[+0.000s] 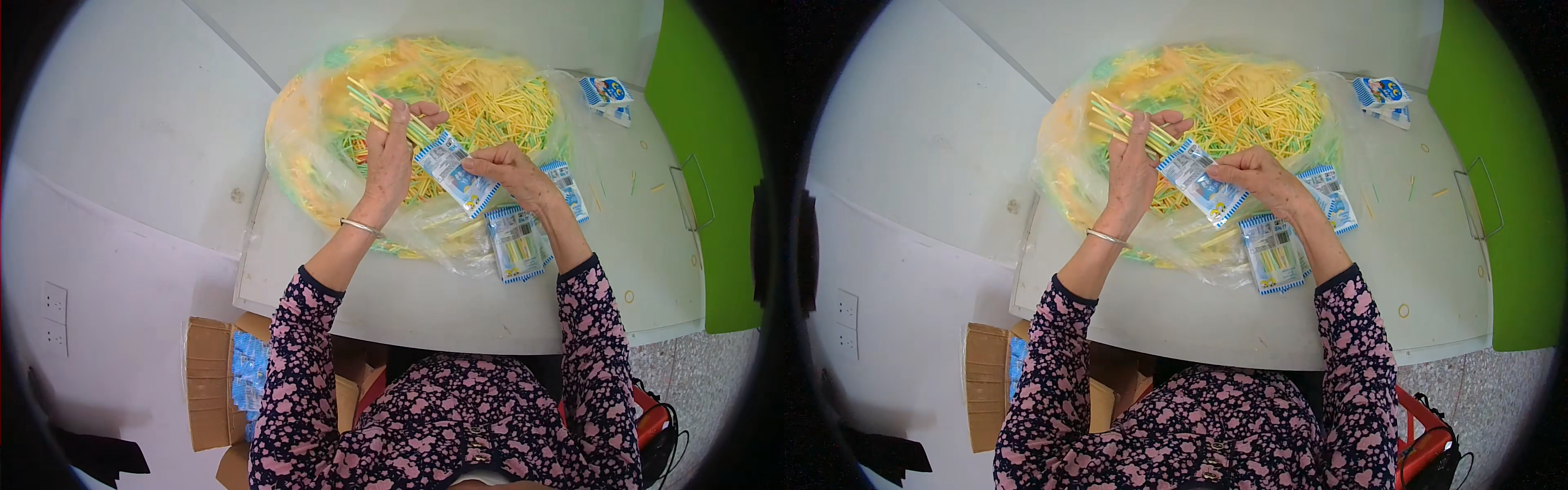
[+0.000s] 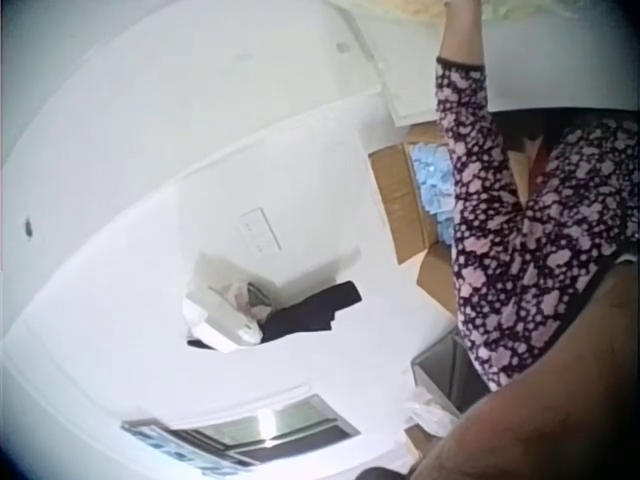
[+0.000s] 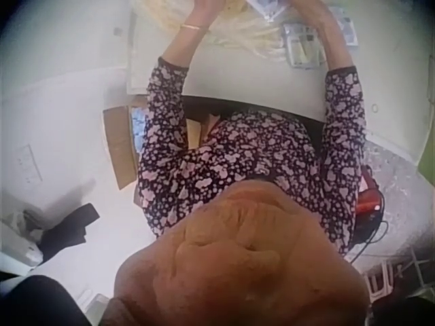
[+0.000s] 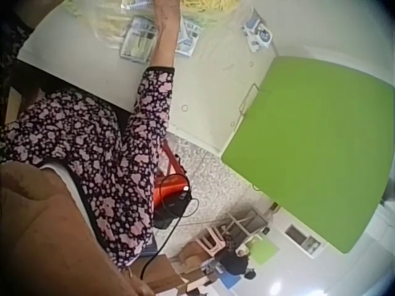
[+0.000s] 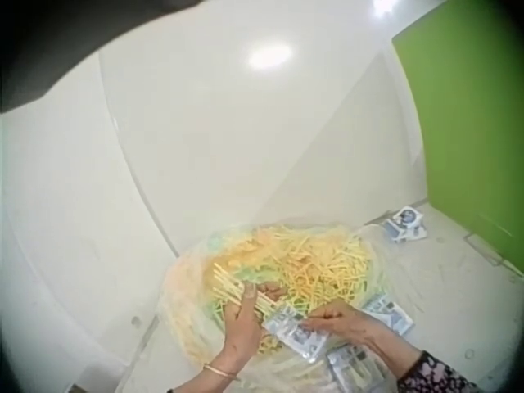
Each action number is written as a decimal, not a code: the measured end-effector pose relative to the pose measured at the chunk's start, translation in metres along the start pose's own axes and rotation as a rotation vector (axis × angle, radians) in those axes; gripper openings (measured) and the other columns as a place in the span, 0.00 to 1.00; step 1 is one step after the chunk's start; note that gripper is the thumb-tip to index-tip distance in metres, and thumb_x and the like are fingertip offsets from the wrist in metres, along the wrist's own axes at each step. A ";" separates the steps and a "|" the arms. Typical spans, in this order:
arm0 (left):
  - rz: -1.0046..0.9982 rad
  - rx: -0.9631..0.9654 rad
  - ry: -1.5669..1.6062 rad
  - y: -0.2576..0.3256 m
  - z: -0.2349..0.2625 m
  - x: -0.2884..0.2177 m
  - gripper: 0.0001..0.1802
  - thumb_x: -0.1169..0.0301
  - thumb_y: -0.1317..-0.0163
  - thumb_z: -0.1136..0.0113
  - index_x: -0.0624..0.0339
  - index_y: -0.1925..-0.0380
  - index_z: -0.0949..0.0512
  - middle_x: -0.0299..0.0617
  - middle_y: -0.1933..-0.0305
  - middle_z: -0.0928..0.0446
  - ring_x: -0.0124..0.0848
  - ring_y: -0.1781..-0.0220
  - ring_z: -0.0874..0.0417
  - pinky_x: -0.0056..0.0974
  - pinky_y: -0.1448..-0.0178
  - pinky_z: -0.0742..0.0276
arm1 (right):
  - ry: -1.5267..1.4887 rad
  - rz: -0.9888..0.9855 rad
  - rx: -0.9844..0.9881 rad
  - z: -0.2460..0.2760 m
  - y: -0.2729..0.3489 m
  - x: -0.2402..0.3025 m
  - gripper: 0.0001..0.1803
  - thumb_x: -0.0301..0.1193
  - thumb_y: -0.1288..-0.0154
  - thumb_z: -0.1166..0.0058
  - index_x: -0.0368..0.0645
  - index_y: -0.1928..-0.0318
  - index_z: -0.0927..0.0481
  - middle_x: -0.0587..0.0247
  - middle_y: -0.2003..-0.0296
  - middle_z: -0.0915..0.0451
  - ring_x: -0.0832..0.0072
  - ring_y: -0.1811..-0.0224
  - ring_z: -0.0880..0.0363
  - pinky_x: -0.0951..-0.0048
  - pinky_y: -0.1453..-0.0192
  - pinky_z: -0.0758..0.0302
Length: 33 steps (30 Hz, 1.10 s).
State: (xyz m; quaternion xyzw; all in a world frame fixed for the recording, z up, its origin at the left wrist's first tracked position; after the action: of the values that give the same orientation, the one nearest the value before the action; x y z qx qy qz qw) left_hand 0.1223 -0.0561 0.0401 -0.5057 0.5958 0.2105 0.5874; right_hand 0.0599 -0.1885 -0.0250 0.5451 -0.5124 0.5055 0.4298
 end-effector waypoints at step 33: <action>-0.041 0.311 -0.454 -0.020 0.006 0.007 0.12 0.70 0.40 0.43 0.66 0.59 0.25 0.37 0.67 0.22 0.22 0.65 0.24 0.29 0.59 0.28 | -0.086 0.164 -0.086 0.006 -0.024 0.001 0.13 0.34 0.38 0.45 0.38 0.57 0.19 0.73 0.67 0.20 0.90 0.65 0.28 0.83 0.59 0.33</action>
State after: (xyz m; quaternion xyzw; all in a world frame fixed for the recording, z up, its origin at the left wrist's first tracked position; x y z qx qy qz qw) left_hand 0.1435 -0.0617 0.0394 -0.3612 0.4639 0.2126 0.7805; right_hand 0.0848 -0.1915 -0.0235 0.5035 -0.5945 0.4926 0.3879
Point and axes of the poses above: each hand's wrist, its own y-axis away from the middle knuckle, its own z-axis out of the back of the hand, x = y × z, the point moved 7 cm from there along -y, towards the middle knuckle
